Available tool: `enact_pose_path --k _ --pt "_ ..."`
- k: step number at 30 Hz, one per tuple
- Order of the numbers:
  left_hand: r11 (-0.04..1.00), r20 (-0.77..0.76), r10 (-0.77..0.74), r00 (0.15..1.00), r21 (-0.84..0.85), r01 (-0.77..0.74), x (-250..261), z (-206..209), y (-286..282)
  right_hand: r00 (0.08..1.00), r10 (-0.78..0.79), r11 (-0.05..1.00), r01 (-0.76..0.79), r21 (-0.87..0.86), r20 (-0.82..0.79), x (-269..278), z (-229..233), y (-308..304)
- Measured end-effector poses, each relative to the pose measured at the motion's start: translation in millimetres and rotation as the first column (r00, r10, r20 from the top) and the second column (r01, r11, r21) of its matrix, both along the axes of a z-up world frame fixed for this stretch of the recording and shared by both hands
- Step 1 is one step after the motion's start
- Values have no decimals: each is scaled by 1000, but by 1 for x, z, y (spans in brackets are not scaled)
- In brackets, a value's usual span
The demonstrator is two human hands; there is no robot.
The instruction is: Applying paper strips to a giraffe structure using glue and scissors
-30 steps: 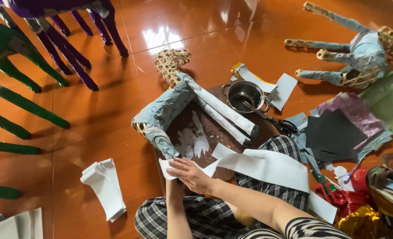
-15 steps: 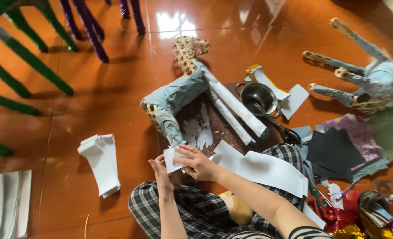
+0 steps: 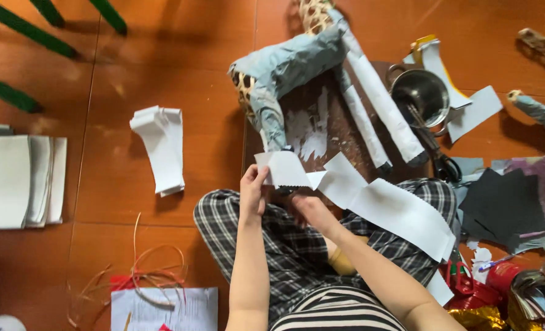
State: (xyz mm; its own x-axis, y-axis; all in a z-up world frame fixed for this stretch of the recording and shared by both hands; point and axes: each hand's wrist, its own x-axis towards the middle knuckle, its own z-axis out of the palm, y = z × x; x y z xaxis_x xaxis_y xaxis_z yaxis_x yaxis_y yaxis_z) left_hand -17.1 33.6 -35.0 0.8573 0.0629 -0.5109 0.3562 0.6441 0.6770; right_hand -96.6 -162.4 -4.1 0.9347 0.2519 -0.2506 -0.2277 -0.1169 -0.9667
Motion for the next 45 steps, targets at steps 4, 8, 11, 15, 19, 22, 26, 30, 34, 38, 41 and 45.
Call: enact_pose_path --k 4,8,11,15,19,22,26,30,34,38,41,45 --pt "1000 -9 18 1000 2 -18 -2 0 0 623 -190 820 526 227 -759 29 12 7" --pt "999 -34 32 999 -27 -33 -3 -1 4 675 -491 653 704 280 -551 62 63 18" --pt "997 -68 59 996 -42 -62 -5 1 5 742 -609 749 654 105 -278 73 65 14" --pt "997 -107 71 992 -25 -74 -8 -20 -1 751 -649 759 650 -38 -121 80 100 29" --pt "998 -130 58 990 -10 -60 -8 -11 -9 754 -657 750 653 -105 -4 77 112 41" --pt "995 -130 64 989 81 -54 -8 1 -18 753 -656 735 652 -184 50 72 110 45" --pt "752 247 4 969 638 -166 -13 34 -26 754 -654 714 644 -273 68 68 112 47" --pt "446 360 -259 896 868 -219 -14 46 -30 757 -649 702 635 -322 78 62 91 40" --pt "704 191 -274 943 707 61 -25 75 -37 750 -655 684 641 -346 94 59 82 36" --pt "841 88 -328 941 481 248 -17 65 -37 754 -651 687 636 -352 90 63 87 38" --pt "926 29 -318 948 222 304 -7 17 -38 753 -654 691 633 -349 73 63 93 39" --pt "960 38 -274 961 70 271 -7 56 -35 815 -579 777 563 -282 28 61 73 25"
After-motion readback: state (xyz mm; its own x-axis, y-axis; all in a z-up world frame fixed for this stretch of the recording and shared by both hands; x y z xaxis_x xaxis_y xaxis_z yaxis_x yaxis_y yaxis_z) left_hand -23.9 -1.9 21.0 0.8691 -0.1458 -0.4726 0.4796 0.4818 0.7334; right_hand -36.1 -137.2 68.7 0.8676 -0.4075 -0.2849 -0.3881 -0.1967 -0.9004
